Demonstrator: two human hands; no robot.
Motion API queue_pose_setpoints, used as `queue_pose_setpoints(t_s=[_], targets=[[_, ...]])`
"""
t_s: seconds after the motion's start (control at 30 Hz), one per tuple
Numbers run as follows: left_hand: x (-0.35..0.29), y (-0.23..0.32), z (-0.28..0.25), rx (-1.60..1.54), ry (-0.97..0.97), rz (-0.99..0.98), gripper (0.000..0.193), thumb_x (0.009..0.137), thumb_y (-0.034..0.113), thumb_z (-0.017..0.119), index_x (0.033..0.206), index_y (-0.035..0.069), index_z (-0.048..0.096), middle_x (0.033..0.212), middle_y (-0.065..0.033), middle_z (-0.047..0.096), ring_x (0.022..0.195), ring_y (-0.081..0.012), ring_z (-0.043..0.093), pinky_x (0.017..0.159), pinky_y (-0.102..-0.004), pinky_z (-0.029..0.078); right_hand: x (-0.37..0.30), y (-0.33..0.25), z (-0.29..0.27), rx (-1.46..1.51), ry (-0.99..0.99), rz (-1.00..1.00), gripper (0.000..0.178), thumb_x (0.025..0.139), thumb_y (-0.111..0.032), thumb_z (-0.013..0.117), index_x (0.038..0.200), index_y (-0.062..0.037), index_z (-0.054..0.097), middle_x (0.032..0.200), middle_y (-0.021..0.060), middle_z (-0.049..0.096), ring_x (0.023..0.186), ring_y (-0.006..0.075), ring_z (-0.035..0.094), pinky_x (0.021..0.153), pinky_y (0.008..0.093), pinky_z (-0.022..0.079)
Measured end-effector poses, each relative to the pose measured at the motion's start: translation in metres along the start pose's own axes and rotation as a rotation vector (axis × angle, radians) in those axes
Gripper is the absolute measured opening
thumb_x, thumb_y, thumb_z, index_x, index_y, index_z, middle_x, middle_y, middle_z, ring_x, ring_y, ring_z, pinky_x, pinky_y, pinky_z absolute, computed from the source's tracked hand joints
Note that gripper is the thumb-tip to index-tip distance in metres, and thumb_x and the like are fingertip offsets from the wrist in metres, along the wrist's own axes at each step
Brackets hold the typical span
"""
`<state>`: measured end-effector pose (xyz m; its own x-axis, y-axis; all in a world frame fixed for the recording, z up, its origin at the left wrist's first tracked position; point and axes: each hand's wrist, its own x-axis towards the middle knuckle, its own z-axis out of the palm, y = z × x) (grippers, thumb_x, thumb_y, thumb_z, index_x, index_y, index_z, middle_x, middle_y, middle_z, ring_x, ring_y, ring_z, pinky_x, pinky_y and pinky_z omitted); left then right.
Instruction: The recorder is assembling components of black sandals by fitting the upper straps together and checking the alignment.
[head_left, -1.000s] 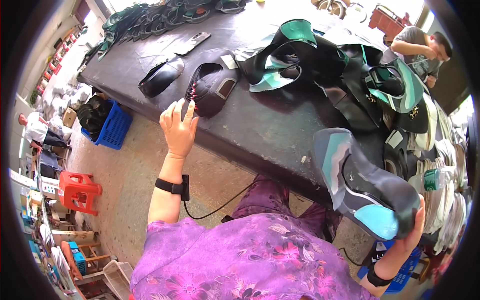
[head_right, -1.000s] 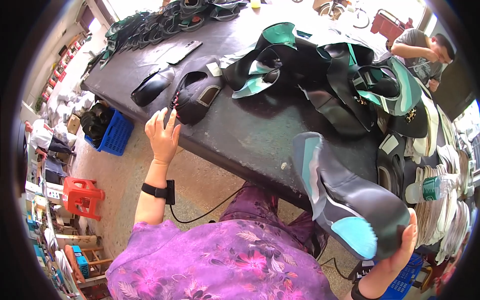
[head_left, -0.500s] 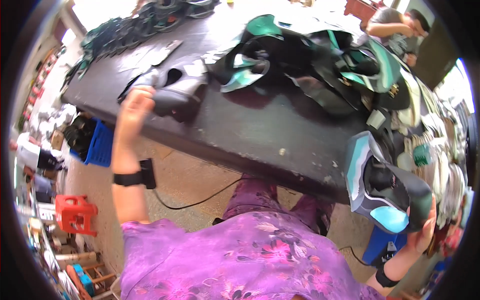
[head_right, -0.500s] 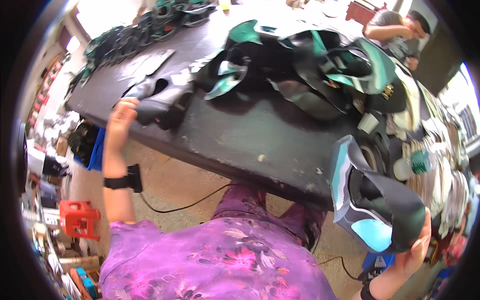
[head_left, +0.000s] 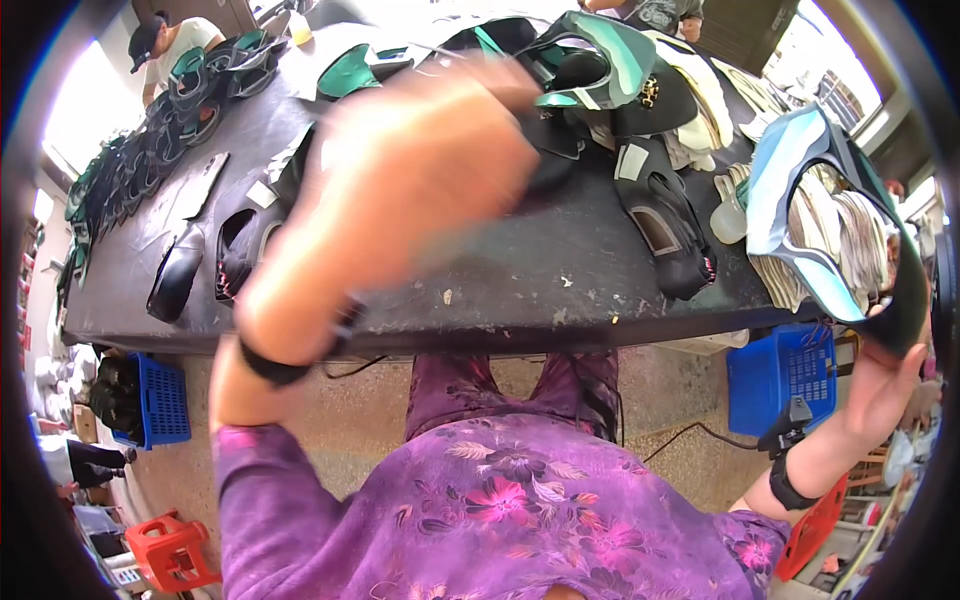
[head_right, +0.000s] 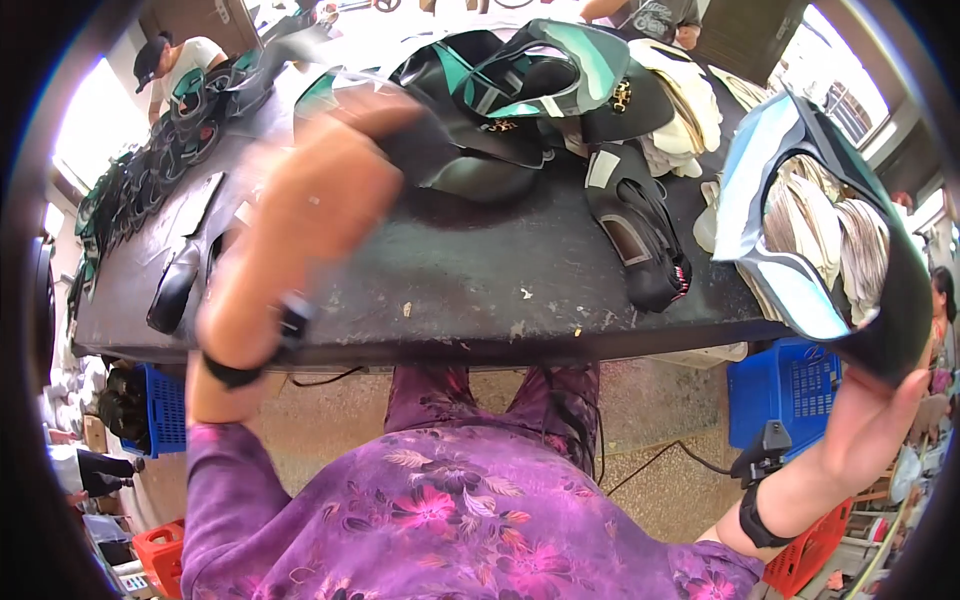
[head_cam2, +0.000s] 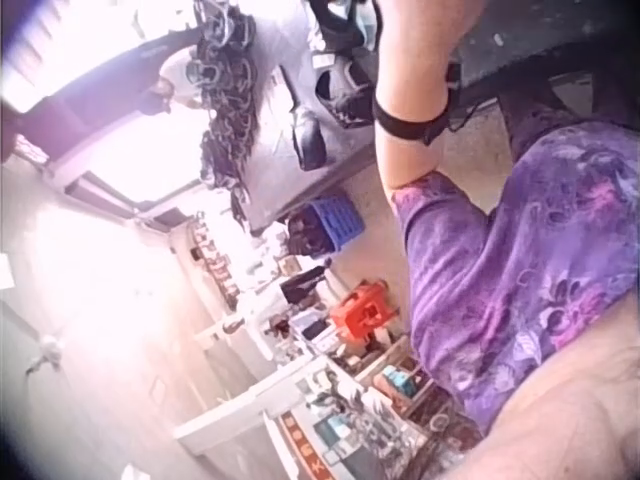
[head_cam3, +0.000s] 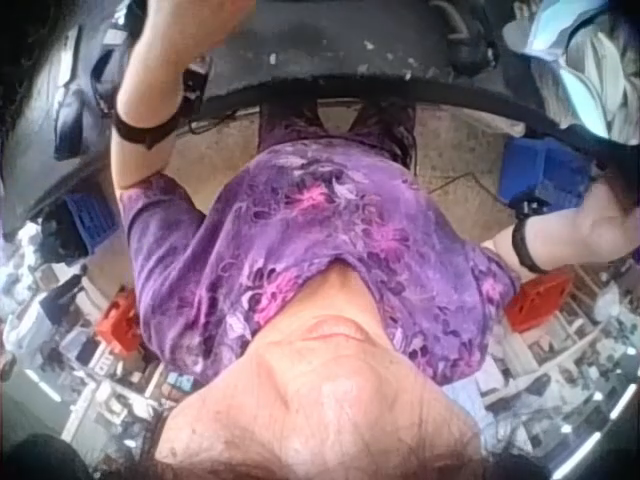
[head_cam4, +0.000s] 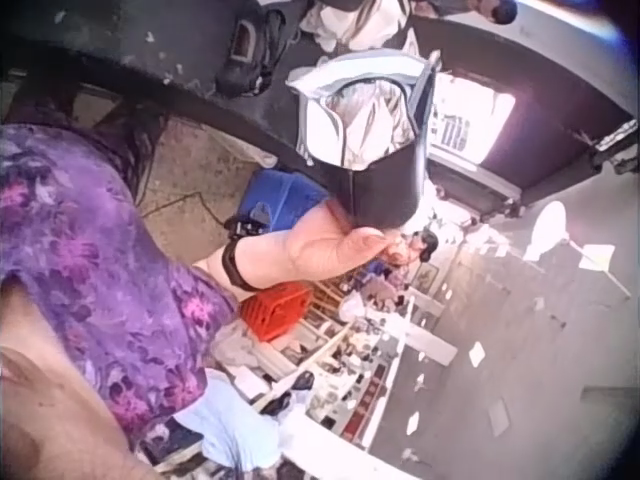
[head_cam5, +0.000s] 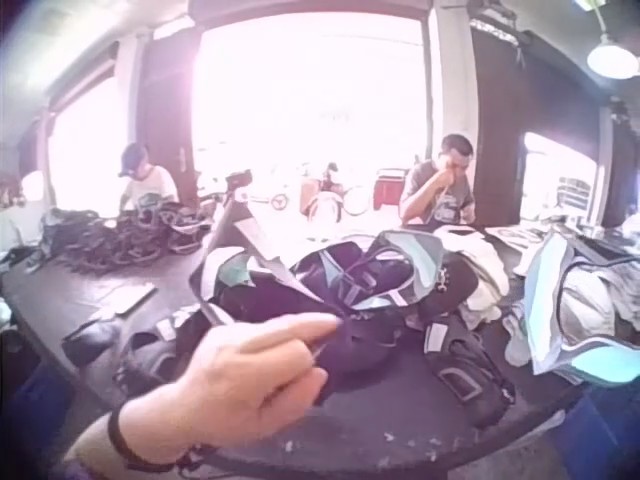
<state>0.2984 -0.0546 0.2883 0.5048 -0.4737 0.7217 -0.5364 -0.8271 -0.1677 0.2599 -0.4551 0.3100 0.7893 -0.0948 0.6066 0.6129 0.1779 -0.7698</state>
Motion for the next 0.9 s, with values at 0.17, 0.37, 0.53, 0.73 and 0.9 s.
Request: queue_pose_setpoints(t_s=[0.17, 0.37, 0.53, 0.73, 0.9], targets=[[-0.073, 0.084, 0.120, -0.396, -0.427, 0.085, 0.012, 0.067, 0.017, 0.056, 0.059, 0.008, 0.052, 0.090, -0.0105, 0.058, 0.061, -0.0216, 0.056, 0.059, -0.0328, 0.044, -0.031, 0.049, 0.052, -0.426, -0.073, -0.049, 0.068, 0.069, -0.026, 0.075, 0.119, 0.0028, 0.038, 0.109, 0.0093, 0.050, 0.098, 0.0159, 0.051, 0.086, 0.0289, 0.040], [-0.074, 0.079, 0.106, -0.451, -0.235, -0.011, 0.021, 0.069, 0.021, 0.062, 0.081, 0.005, 0.055, 0.101, -0.0102, 0.054, 0.093, -0.0221, 0.051, 0.083, -0.0359, 0.038, -0.023, 0.061, 0.086, -0.303, -0.218, 0.240, 0.064, 0.063, -0.029, 0.079, 0.107, 0.0017, 0.044, 0.097, 0.0043, 0.053, 0.086, 0.0112, 0.051, 0.078, 0.0238, 0.041], [-0.102, 0.066, 0.098, -1.266, -0.045, -0.724, 0.041, 0.089, 0.035, 0.038, 0.108, 0.001, 0.052, 0.113, -0.0113, 0.052, 0.099, -0.0234, 0.050, 0.090, -0.0345, 0.035, -0.029, 0.050, 0.113, -0.862, -0.864, -0.340, 0.048, 0.064, -0.038, 0.073, 0.088, -0.0027, 0.051, 0.068, 0.0050, 0.052, 0.058, 0.0193, 0.053, 0.058, 0.0332, 0.042], [-0.080, 0.022, 0.096, -2.577, -0.086, -1.041, 0.085, 0.080, 0.068, 0.025, 0.126, -0.003, 0.036, 0.116, -0.0301, 0.046, 0.101, -0.0350, 0.052, 0.090, -0.0428, 0.040, -0.097, 0.103, 0.127, -0.854, -1.180, -0.633, 0.019, 0.070, -0.014, 0.056, 0.086, -0.0052, 0.050, 0.065, -0.0001, 0.046, 0.059, 0.0136, 0.051, 0.055, 0.0260, 0.038], [-0.093, 0.006, 0.111, -2.297, 0.045, -1.060, 0.070, 0.087, 0.059, 0.020, 0.122, 0.002, 0.042, 0.113, -0.0130, 0.055, 0.103, -0.0210, 0.054, 0.090, -0.0353, 0.041, -0.119, 0.139, 0.121, -0.899, -1.120, -0.524, 0.019, 0.070, -0.013, 0.052, 0.087, -0.0046, 0.049, 0.068, 0.0026, 0.046, 0.061, 0.0155, 0.048, 0.058, 0.0271, 0.038]])
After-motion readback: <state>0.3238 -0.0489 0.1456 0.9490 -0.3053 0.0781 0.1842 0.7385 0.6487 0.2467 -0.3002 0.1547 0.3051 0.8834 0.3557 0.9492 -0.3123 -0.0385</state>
